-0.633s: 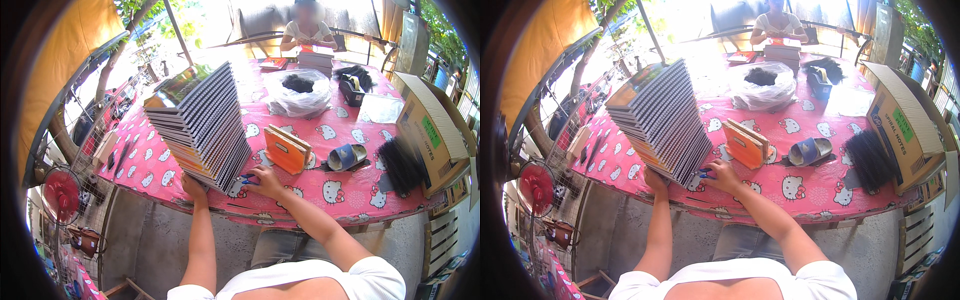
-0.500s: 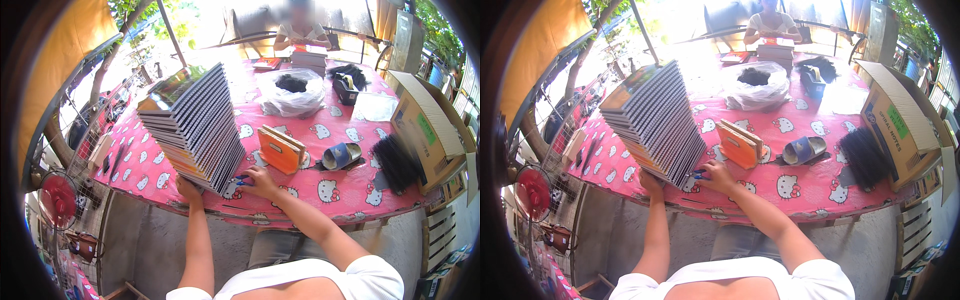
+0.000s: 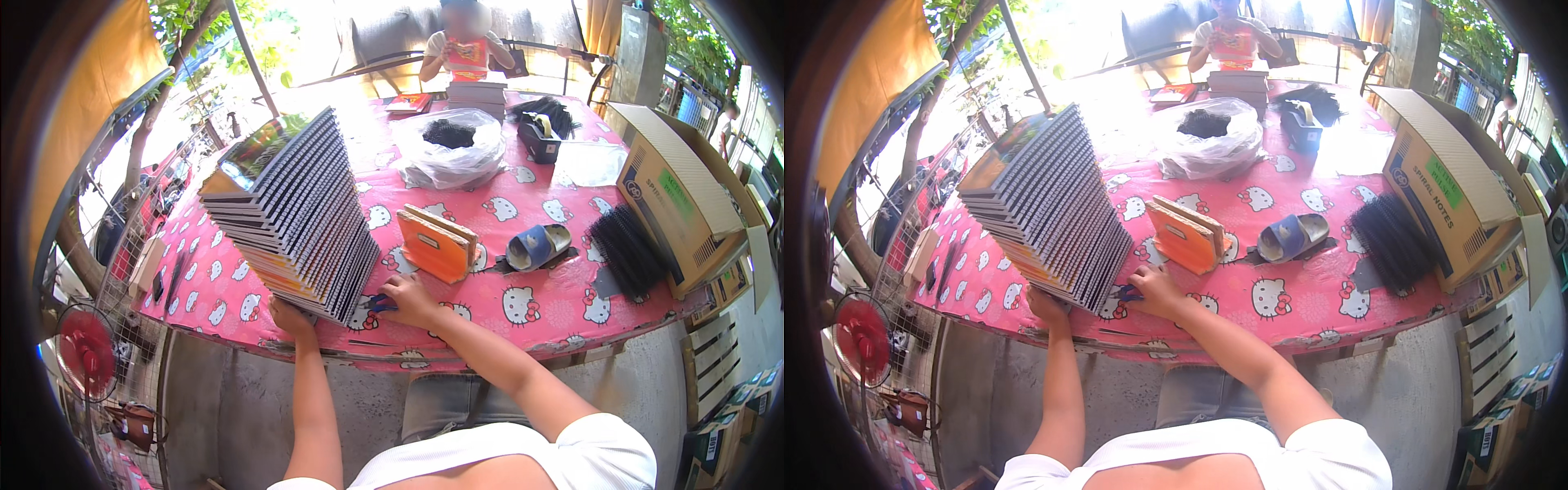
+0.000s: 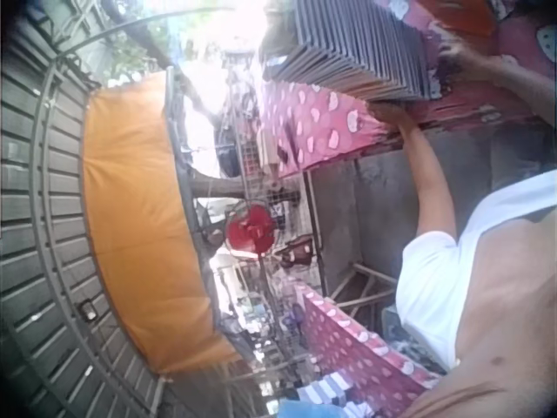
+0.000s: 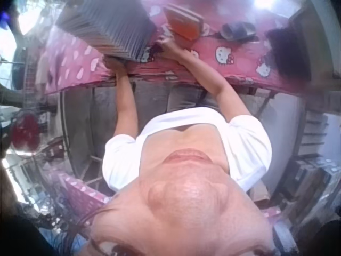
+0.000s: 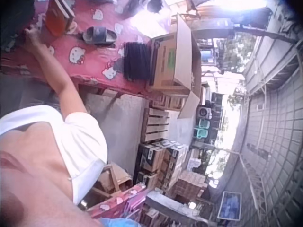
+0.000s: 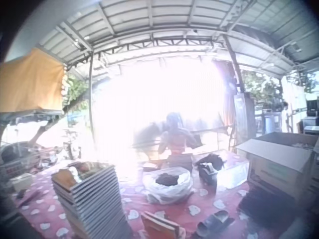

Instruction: The person uses shears to trim a spiral coil on a stack of notebooks, sorts different types of notebooks on a table, and then places them into a cardboard box.

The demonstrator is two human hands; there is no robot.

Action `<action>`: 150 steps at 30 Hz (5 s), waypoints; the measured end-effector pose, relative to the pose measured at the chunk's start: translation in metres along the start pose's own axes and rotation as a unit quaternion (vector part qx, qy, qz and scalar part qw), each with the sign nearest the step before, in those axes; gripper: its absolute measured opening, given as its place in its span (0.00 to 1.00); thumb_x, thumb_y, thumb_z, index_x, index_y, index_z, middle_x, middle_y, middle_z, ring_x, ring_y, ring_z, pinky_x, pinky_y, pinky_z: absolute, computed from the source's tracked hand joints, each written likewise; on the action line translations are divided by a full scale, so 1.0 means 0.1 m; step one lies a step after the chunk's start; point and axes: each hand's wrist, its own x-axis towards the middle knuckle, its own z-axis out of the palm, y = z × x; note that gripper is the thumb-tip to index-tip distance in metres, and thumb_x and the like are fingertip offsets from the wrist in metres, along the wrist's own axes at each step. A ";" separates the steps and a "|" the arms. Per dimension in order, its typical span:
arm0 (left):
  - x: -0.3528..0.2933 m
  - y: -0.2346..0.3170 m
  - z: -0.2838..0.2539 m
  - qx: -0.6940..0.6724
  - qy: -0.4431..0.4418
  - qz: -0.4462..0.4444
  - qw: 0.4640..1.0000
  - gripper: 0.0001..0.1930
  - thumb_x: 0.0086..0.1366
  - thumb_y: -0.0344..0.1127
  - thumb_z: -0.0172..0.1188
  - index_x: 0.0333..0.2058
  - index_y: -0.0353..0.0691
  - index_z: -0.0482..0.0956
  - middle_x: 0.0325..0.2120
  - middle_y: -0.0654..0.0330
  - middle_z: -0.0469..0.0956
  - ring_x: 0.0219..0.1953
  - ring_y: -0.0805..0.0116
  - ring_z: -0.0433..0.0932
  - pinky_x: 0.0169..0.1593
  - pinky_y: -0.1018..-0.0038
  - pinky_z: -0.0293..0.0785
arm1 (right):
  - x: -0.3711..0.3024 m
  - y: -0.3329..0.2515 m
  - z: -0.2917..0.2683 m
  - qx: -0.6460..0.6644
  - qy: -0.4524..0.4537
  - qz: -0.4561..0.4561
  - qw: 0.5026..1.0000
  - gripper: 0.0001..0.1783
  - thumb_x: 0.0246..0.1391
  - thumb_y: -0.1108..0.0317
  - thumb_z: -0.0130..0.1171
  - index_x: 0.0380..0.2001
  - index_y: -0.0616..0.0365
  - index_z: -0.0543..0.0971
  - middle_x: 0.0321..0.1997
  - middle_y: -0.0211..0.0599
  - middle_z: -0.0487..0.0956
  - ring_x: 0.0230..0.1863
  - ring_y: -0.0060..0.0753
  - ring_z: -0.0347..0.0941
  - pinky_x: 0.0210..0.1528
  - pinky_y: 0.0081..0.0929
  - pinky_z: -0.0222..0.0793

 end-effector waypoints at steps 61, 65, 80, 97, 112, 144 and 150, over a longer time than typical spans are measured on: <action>0.11 -0.19 0.01 0.024 -0.060 0.160 0.985 0.26 0.71 0.49 0.32 0.37 0.29 0.69 0.36 0.49 0.71 0.39 0.59 0.69 0.45 0.66 0.64 | 0.32 -0.70 -0.15 -0.007 0.139 -0.107 0.984 0.23 0.44 0.57 0.65 0.41 0.57 0.73 0.43 0.43 0.73 0.45 0.46 0.68 0.49 0.41 0.60; 0.06 -0.15 0.06 0.010 -0.057 0.160 0.985 0.25 0.71 0.48 0.33 0.38 0.29 0.69 0.36 0.50 0.71 0.38 0.60 0.70 0.45 0.67 0.64 | 0.37 -0.73 -0.17 -0.018 0.153 -0.101 0.983 0.23 0.44 0.57 0.65 0.41 0.57 0.74 0.43 0.42 0.73 0.47 0.46 0.68 0.51 0.41 0.60; 0.08 -0.14 0.05 0.034 -0.064 0.160 0.984 0.25 0.71 0.48 0.32 0.37 0.30 0.71 0.36 0.49 0.72 0.38 0.57 0.71 0.45 0.65 0.65 | 0.53 -0.72 -0.36 0.336 -0.158 0.211 0.904 0.22 0.51 0.53 0.61 0.38 0.61 0.75 0.30 0.39 0.79 0.29 0.29 0.76 0.30 0.30 0.71; 0.02 -0.13 0.07 -0.002 -0.046 0.131 0.990 0.24 0.71 0.50 0.35 0.38 0.32 0.70 0.32 0.54 0.74 0.35 0.66 0.72 0.42 0.71 0.67 | 0.64 -0.89 -0.36 0.018 0.142 -0.083 0.986 0.22 0.41 0.54 0.66 0.37 0.54 0.76 0.37 0.36 0.75 0.40 0.43 0.71 0.44 0.41 0.63; -0.06 0.00 0.06 0.002 -0.094 0.096 0.991 0.25 0.71 0.49 0.35 0.50 0.31 0.65 0.44 0.52 0.70 0.44 0.65 0.71 0.48 0.70 0.69 | 0.69 -0.87 -0.48 0.322 -0.082 0.173 0.927 0.25 0.47 0.49 0.64 0.36 0.62 0.77 0.30 0.40 0.80 0.32 0.35 0.77 0.32 0.30 0.71; 0.16 -0.27 -0.05 0.105 -0.027 0.187 0.976 0.25 0.71 0.47 0.33 0.45 0.30 0.70 0.40 0.47 0.73 0.42 0.56 0.72 0.47 0.65 0.67 | 0.44 -0.78 -0.42 0.308 -0.069 0.173 0.933 0.18 0.52 0.62 0.61 0.42 0.61 0.75 0.31 0.30 0.77 0.30 0.19 0.71 0.32 0.19 0.66; 0.09 -0.17 -0.04 0.012 -0.062 0.152 0.986 0.23 0.71 0.48 0.34 0.38 0.32 0.70 0.33 0.54 0.74 0.36 0.65 0.71 0.42 0.70 0.67 | 0.45 -0.90 -0.42 0.056 0.096 -0.078 0.991 0.22 0.45 0.57 0.65 0.41 0.56 0.76 0.35 0.41 0.75 0.36 0.42 0.73 0.37 0.34 0.67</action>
